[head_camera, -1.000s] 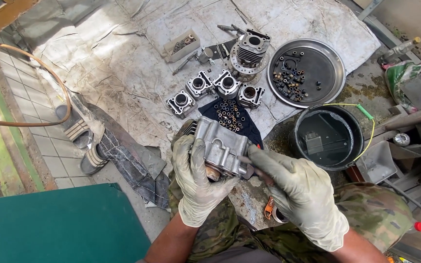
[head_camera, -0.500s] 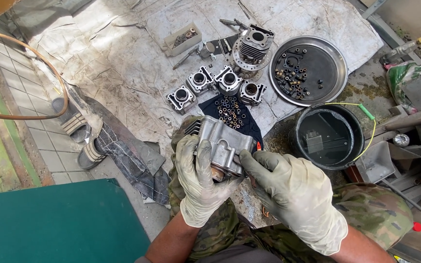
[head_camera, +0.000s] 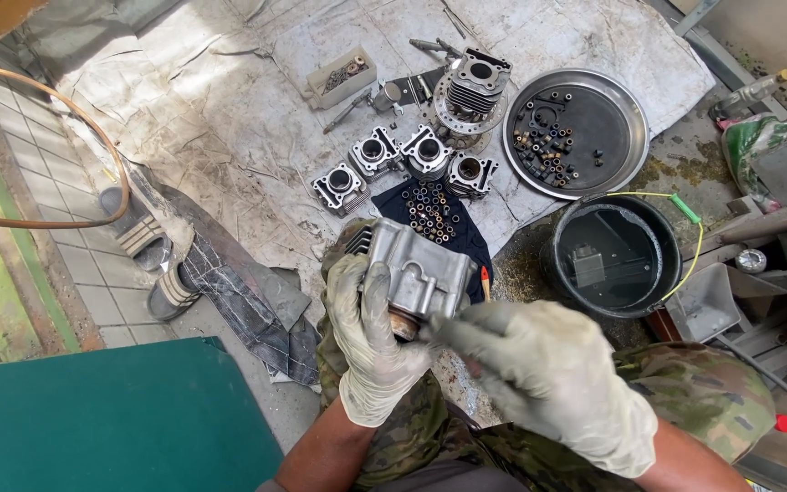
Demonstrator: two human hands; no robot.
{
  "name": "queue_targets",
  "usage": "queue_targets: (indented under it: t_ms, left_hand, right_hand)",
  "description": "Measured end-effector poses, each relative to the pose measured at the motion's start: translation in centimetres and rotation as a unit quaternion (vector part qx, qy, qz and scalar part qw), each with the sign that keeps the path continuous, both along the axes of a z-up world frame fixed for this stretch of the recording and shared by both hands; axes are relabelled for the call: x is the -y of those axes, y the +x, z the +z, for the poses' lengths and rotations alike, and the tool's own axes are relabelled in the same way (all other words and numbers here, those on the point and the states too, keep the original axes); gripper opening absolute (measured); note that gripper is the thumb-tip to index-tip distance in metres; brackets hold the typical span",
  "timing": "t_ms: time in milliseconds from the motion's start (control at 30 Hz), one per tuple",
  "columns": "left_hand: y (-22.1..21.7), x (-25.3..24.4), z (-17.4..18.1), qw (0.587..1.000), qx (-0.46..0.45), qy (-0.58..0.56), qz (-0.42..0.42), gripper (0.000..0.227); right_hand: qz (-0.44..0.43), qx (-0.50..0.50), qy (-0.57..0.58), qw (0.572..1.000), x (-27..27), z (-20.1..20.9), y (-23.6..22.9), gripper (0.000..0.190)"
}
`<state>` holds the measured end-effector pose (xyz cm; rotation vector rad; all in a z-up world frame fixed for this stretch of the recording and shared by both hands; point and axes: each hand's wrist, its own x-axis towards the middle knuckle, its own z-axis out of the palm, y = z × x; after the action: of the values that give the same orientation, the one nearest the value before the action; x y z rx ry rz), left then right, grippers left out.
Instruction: The person is cleaning motorcycle engine cylinder blocks and heads by wiping them with a cloth.
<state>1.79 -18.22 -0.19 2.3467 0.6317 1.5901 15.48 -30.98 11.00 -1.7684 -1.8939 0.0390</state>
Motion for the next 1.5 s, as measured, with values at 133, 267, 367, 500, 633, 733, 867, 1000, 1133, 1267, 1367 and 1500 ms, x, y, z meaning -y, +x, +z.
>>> queue_targets:
  t_ms: [133, 267, 367, 500, 633, 733, 867, 1000, 1133, 1267, 1367, 1500]
  left_hand:
    - [0.0, 0.1, 0.2, 0.999, -0.017, -0.017, 0.023, 0.092]
    - [0.3, 0.2, 0.4, 1.0, -0.008, -0.001, 0.025, 0.08]
    - [0.4, 0.1, 0.4, 1.0, 0.004, 0.001, 0.021, 0.077]
    - [-0.1, 0.1, -0.5, 0.999, -0.026, -0.011, 0.025, 0.09]
    - [-0.1, 0.5, -0.7, 0.998, -0.035, -0.021, 0.037, 0.09]
    - [-0.1, 0.4, 0.1, 0.999, -0.035, -0.018, 0.027, 0.092]
    - [0.1, 0.4, 0.6, 0.999, -0.04, 0.002, 0.036, 0.084]
    - [0.2, -0.1, 0.9, 1.0, -0.009, -0.016, 0.001, 0.086]
    - [-0.3, 0.6, 0.0, 0.998, -0.051, -0.004, 0.03, 0.093]
    - [0.3, 0.5, 0.2, 0.999, -0.016, 0.0, 0.037, 0.078]
    - [0.1, 0.4, -1.6, 0.999, -0.015, 0.003, 0.048, 0.076]
    - [-0.1, 0.2, 0.3, 0.999, -0.03, -0.005, 0.014, 0.081]
  right_hand:
    - [-0.114, 0.143, -0.154, 0.971, 0.5, -1.4, 0.9, 0.058]
    - [-0.081, 0.042, -0.025, 0.995, -0.6, -1.4, 0.1, 0.036]
    - [-0.015, -0.12, -0.028, 0.992, -1.1, 0.4, 0.2, 0.024]
    - [-0.087, -0.048, 0.02, 0.995, -0.3, 0.6, 0.6, 0.025]
    - [-0.155, 0.081, -0.056, 0.983, -0.8, -1.8, 0.1, 0.029]
    - [-0.138, 0.068, -0.029, 0.988, -0.9, -1.8, -0.3, 0.026]
    - [-0.177, 0.143, -0.016, 0.974, -1.4, -1.4, -0.1, 0.019]
    - [-0.094, 0.046, -0.007, 0.995, -0.9, -1.7, -0.5, 0.025]
    - [-0.079, 0.039, 0.023, 0.996, -1.3, -1.2, 0.1, 0.022]
    - [-0.124, 0.048, 0.012, 0.991, -1.4, -1.3, -1.0, 0.015]
    - [-0.054, -0.036, 0.05, 0.997, -1.6, -0.9, -1.2, 0.018]
    - [-0.168, 0.114, -0.019, 0.979, -0.6, -1.3, 0.3, 0.033]
